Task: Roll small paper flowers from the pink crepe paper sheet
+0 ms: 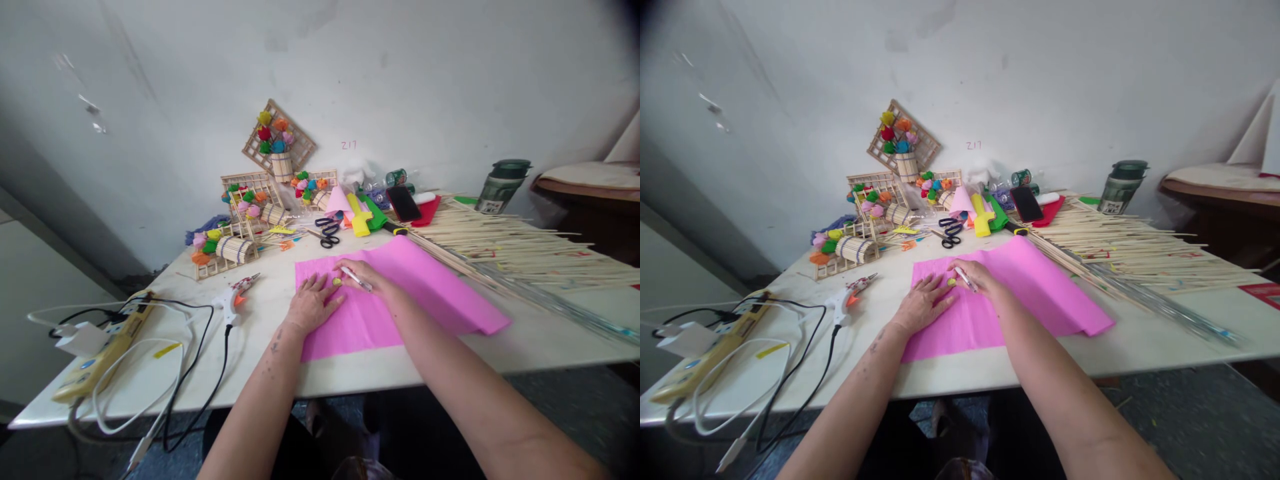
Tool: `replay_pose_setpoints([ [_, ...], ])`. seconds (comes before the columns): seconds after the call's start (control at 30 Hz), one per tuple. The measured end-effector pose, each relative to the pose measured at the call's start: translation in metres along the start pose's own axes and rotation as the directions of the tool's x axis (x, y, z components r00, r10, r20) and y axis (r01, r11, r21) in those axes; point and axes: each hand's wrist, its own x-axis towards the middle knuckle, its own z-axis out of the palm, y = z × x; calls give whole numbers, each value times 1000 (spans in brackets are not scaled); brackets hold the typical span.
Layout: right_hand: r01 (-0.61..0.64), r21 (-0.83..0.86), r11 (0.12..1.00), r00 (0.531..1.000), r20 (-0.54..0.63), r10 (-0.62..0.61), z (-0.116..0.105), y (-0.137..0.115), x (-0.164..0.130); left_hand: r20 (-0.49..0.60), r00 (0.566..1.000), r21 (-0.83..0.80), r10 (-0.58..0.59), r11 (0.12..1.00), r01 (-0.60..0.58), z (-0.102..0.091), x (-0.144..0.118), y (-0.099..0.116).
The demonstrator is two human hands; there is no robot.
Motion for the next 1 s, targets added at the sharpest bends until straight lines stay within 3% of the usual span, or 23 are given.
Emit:
replay_pose_setpoints([
  [0.53,52,-67,996,998,-41,-55,6,12,2,-17,1000,51,0,999,0,1,0,3],
  [0.83,80,-73,994,995,-50,-84,0,1,-1,-23,1000,39,8,999,-8,3,1,3],
  [1.0,51,-164,985,997,-52,-61,-2,-2,-2,-20,1000,54,14,998,-13,2,0,3],
])
